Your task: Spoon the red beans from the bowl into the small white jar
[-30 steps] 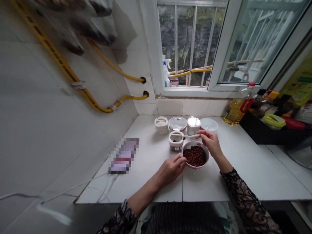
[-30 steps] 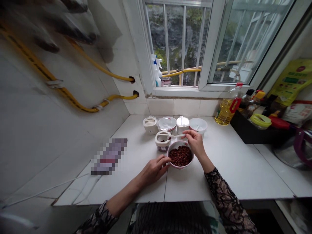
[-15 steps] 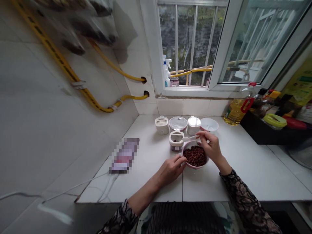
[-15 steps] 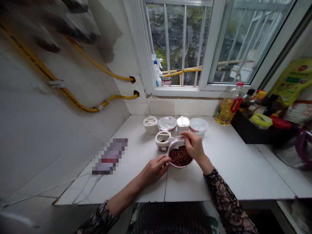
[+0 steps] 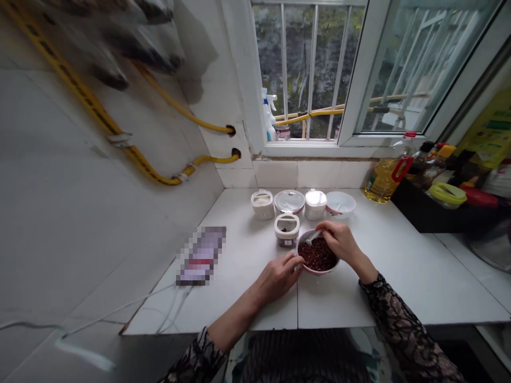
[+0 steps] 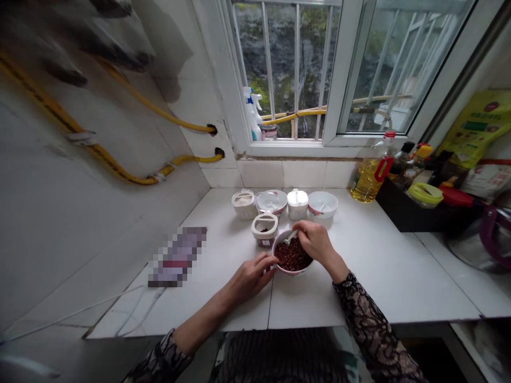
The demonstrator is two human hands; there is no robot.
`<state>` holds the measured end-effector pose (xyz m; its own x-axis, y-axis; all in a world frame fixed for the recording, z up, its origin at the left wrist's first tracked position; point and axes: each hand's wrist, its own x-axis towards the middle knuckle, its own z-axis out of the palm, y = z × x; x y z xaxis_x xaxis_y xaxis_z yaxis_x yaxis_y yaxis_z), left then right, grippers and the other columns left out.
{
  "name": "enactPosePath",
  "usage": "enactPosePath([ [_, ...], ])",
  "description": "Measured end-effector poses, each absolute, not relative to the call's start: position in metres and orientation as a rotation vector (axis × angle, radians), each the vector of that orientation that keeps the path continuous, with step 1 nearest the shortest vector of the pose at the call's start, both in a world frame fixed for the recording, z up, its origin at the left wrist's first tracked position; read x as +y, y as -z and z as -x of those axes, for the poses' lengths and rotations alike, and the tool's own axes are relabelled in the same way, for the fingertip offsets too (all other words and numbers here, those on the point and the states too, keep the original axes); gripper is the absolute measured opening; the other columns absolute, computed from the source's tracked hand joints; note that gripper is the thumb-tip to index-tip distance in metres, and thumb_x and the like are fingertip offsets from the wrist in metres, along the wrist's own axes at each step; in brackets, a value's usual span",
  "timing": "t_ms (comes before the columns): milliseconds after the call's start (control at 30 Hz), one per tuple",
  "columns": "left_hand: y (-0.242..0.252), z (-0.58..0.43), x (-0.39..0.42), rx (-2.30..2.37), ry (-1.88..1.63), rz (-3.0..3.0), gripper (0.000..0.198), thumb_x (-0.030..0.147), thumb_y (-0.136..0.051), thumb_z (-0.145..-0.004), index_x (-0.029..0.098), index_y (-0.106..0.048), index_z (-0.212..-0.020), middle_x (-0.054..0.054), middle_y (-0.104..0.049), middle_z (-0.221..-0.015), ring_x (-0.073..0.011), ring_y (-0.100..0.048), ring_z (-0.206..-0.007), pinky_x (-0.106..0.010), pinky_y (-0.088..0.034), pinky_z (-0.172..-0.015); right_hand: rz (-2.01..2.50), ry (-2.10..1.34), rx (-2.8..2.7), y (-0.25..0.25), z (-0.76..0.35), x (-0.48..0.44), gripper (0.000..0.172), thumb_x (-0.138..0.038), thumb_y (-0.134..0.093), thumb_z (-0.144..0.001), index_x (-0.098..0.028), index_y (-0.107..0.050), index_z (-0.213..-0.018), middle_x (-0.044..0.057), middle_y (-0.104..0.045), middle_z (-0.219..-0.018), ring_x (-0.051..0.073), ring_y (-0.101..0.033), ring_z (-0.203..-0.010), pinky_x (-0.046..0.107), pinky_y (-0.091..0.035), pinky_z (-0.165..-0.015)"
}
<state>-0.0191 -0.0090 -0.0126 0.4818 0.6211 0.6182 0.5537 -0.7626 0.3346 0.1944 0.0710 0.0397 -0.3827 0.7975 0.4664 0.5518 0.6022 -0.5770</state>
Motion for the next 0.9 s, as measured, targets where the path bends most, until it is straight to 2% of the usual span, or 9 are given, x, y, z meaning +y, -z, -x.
enactPosePath([
  [233, 0.0128, 0.0196, -0.0088, 1.040, -1.153, -2.630, 0.015, 0.020, -0.041, -0.099, 0.018, -0.053, -0.108, -0.004, -0.059, -0.087, -0.0096, -0.057, -0.058, -0.020, -0.050, -0.056, 1.107, -0.642, -1.839, -0.0426, -0.1996, 0.0742, 0.022, -0.021, -0.046, -0.079, -0.019, -0.068, -0.076, 0.001, -0.068, -0.063, 0.017, -0.063, -0.060, 0.026, -0.048, -0.058],
  [900, 0.0151, 0.0207, -0.0084, 1.054, -1.118, -2.627, 0.015, 0.018, -0.043, -0.097, 0.018, -0.052, -0.109, -0.004, -0.060, -0.089, -0.0094, -0.058, -0.060, -0.020, -0.051, -0.058, 1.116, -0.722, -1.886, -0.0441, -0.1966, 0.0720, 0.024, -0.019, -0.046, -0.074, -0.020, -0.070, -0.072, 0.000, -0.069, -0.061, 0.016, -0.063, -0.059, 0.025, -0.047, -0.060],
])
